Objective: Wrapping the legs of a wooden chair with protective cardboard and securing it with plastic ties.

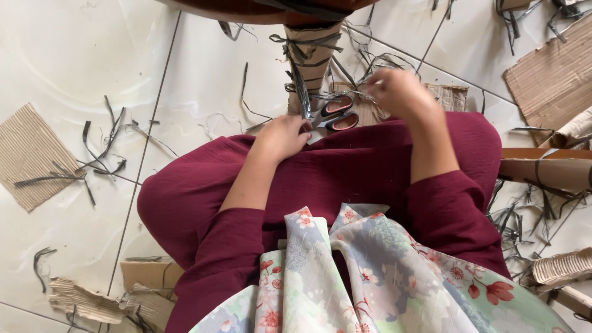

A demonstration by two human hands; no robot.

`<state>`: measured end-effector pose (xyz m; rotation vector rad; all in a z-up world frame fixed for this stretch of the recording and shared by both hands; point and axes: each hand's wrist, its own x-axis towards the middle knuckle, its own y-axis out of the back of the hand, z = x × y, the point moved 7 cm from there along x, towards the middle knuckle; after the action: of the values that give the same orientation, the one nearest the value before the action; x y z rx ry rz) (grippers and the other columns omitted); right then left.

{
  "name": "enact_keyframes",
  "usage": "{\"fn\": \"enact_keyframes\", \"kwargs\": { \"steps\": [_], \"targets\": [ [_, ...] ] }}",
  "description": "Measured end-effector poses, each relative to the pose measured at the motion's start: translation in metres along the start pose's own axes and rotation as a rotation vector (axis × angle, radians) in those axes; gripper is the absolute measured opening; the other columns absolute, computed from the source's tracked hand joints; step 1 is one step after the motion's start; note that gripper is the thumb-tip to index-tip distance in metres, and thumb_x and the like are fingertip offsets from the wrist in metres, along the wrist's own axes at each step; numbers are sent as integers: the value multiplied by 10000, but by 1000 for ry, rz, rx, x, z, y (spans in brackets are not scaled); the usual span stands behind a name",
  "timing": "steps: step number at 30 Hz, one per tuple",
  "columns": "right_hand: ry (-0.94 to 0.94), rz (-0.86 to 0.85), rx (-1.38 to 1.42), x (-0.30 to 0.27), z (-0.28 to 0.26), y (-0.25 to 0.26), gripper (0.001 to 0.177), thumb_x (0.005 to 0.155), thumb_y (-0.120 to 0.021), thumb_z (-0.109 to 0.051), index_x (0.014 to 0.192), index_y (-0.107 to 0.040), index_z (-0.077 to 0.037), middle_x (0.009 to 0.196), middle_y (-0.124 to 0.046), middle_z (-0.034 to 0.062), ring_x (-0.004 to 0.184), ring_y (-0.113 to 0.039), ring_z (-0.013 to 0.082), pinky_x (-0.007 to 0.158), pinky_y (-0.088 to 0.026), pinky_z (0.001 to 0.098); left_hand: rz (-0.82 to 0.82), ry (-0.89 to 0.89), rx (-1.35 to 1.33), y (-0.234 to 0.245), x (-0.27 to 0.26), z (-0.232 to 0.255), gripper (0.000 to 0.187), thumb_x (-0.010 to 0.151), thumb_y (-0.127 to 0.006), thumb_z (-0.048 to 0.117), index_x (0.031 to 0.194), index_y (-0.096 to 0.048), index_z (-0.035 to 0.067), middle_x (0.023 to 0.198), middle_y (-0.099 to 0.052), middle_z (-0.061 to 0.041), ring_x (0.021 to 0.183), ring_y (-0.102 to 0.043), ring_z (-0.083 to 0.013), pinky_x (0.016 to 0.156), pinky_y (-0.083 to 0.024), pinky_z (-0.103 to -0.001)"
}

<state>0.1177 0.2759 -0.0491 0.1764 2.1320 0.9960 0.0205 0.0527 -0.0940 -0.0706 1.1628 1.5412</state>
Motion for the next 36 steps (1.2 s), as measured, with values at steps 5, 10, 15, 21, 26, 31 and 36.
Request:
{"fn": "enact_keyframes", "kwargs": {
  "steps": [5, 10, 15, 21, 26, 31, 36],
  "targets": [
    [-338, 153, 221, 5, 67, 42, 271, 1038, -621, -246, 1254, -676, -93, 1055, -724, 118, 765, -619, 184, 681, -553, 369, -98, 13, 37, -12, 1, 4, 289, 942, -610, 289, 1192, -700, 177, 1163, -741, -53, 1100, -670, -273, 932, -518, -436],
    [-473, 106, 162, 12, 81, 38, 306, 971, -581, -268, 1186, -744, -124, 1133, -730, 91, 1016, -660, 254, 880, -535, 433, -139, 78, 105, -14, 4, -4, 336, 918, -574, 300, 1216, -690, 196, 1222, -705, -120, 1124, -656, -330, 962, -509, -465],
    [-508, -144, -63, 47, 86, -1, 362, 968, -610, -253, 1200, -682, 16, 1119, -697, 145, 986, -659, 315, 798, -550, 443, -195, 118, 69, -7, -5, 7, 357, 938, -513, 214, 1250, -680, 170, 1279, -705, -54, 1183, -642, -285, 999, -491, -430],
    [-572, -198, -22, 51, 74, -11, 439, 963, -565, -13, 1399, -526, 14, 1486, -402, 191, 975, -635, 296, 737, -572, 403, -180, 101, 77, -11, -3, 1, 362, 932, -540, 223, 1259, -685, 163, 1267, -711, -90, 1188, -637, -295, 986, -494, -438],
    [-333, -4, 186, 47, 65, 0, 281, 911, -528, 21, 1120, -703, -45, 1133, -689, 124, 951, -658, 259, 774, -566, 390, -183, 122, 77, -8, -6, 2, 359, 947, -531, 239, 1269, -673, 170, 1277, -703, -87, 1187, -635, -300, 989, -490, -438],
    [-205, 140, 414, 8, 38, 32, 285, 979, -588, 16, 1018, -823, -139, 777, -742, 23, 633, -587, 90, 581, -494, 279, -172, 99, 101, -11, -4, 0, 353, 947, -527, 232, 1257, -675, 155, 1247, -718, -78, 1156, -651, -304, 986, -495, -447],
    [20, 194, 671, 4, 28, 45, 255, 960, -617, 82, 1008, -805, -84, 772, -696, 7, 533, -543, 33, 469, -436, 181, -203, 187, 77, -5, -6, 2, 378, 956, -492, 296, 1301, -625, 218, 1303, -666, -86, 1145, -650, -339, 966, -501, -466]
  ]
}}
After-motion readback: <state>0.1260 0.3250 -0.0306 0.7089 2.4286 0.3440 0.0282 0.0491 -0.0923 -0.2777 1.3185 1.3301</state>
